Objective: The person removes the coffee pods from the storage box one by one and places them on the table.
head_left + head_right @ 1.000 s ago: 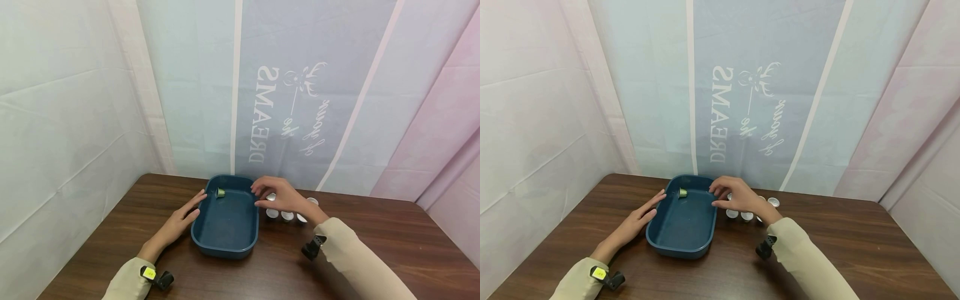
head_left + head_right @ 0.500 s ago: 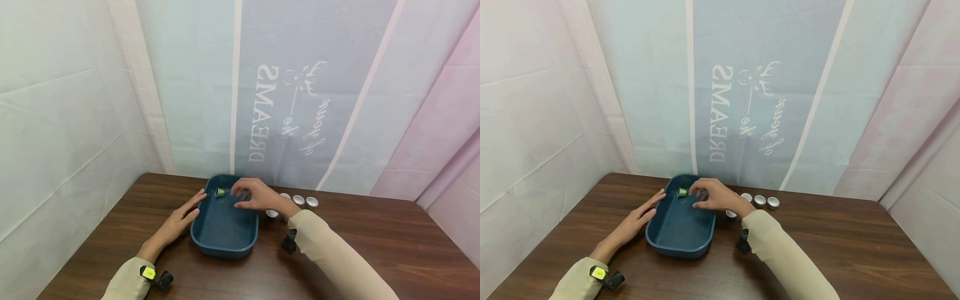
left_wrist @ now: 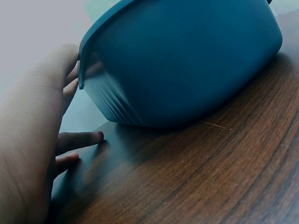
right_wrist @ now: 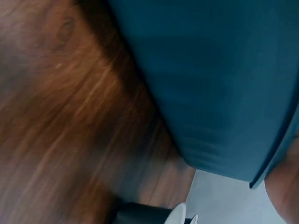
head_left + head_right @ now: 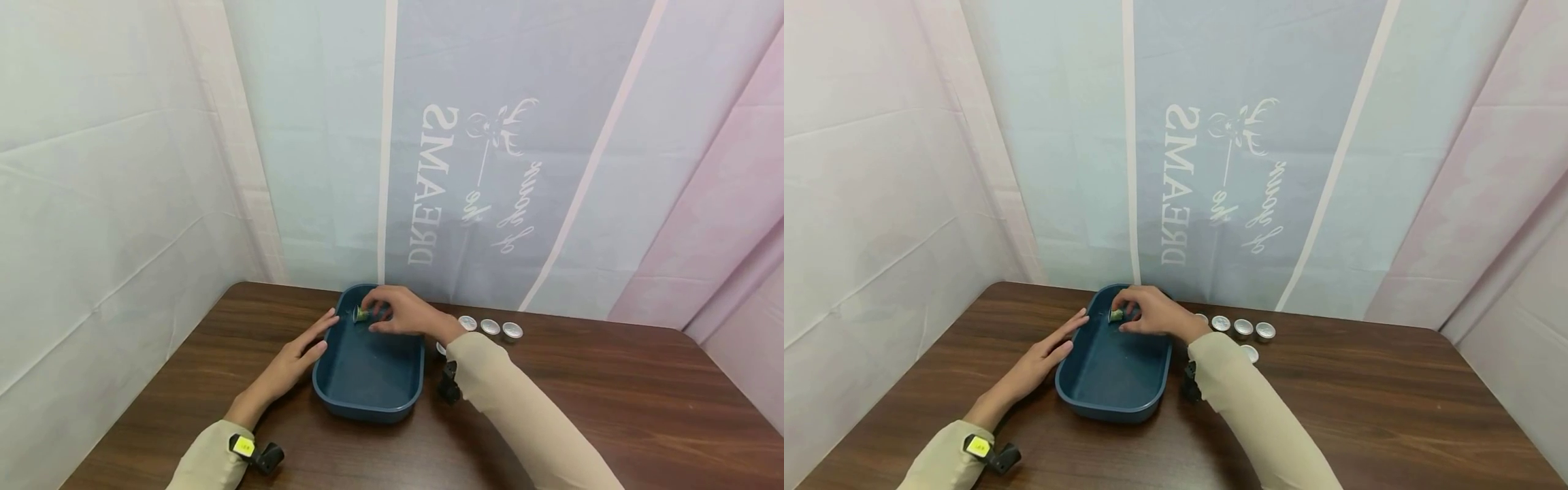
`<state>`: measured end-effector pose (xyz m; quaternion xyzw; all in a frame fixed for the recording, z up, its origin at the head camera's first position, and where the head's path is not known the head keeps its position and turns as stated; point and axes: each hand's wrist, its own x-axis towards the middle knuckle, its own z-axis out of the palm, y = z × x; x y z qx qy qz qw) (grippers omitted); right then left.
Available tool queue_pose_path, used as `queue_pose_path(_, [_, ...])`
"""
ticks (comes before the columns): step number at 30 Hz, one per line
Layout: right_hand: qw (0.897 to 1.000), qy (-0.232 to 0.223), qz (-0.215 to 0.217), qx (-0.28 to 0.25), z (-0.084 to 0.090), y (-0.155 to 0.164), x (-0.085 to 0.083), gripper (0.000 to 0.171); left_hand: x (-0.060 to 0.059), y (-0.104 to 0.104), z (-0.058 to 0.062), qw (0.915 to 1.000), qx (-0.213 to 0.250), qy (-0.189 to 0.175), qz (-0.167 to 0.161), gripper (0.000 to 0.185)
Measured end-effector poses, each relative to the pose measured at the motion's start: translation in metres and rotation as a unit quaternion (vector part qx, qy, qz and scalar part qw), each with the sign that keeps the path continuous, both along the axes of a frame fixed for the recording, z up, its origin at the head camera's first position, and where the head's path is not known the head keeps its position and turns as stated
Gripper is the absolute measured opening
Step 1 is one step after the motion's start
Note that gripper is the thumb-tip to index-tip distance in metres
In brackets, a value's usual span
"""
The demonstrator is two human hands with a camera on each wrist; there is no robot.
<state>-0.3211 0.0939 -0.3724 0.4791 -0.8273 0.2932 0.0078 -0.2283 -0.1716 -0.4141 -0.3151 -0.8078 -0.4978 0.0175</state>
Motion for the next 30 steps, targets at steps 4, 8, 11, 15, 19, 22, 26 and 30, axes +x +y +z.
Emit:
queue_pose_path(4, [1.0,-0.006,-0.008,0.019,0.0,-0.005,-0.004,0.039,-0.001,-0.001,-0.001,1.0,-0.004,-0.002,0.001,0.047])
queue_pose_path(8, [0.999,-0.022,-0.016,0.042,0.001,-0.01,-0.005,0.041,-0.001,-0.001,-0.001,1.0,-0.004,-0.006,0.003,0.047])
queue_pose_path(11, [0.997,-0.022,-0.028,0.07,0.001,-0.012,-0.006,0.044,-0.001,-0.001,-0.001,1.0,-0.003,-0.007,0.003,0.047])
queue_pose_path(15, [0.992,-0.018,-0.046,0.112,-0.002,-0.015,-0.008,0.048,-0.001,0.0,0.0,0.9999,-0.006,-0.008,0.004,0.047])
queue_pose_path(19, [0.989,-0.024,-0.052,0.133,-0.004,-0.017,-0.011,0.051,-0.001,0.001,0.0,0.9999,-0.004,-0.01,0.005,0.047])
queue_pose_path(22, [0.989,-0.03,-0.047,0.134,-0.006,-0.019,-0.011,0.052,0.0,0.0,0.001,0.9999,-0.005,-0.011,0.007,0.047])
queue_pose_path(26, [0.99,-0.037,-0.039,0.129,-0.009,-0.022,-0.012,0.052,0.0,-0.001,0.002,0.9999,-0.008,-0.01,0.01,0.047])
queue_pose_path(30, [0.991,-0.039,-0.027,0.124,-0.011,-0.023,-0.013,0.05,0.0,-0.001,0.002,0.9999,-0.009,-0.007,0.01,0.047])
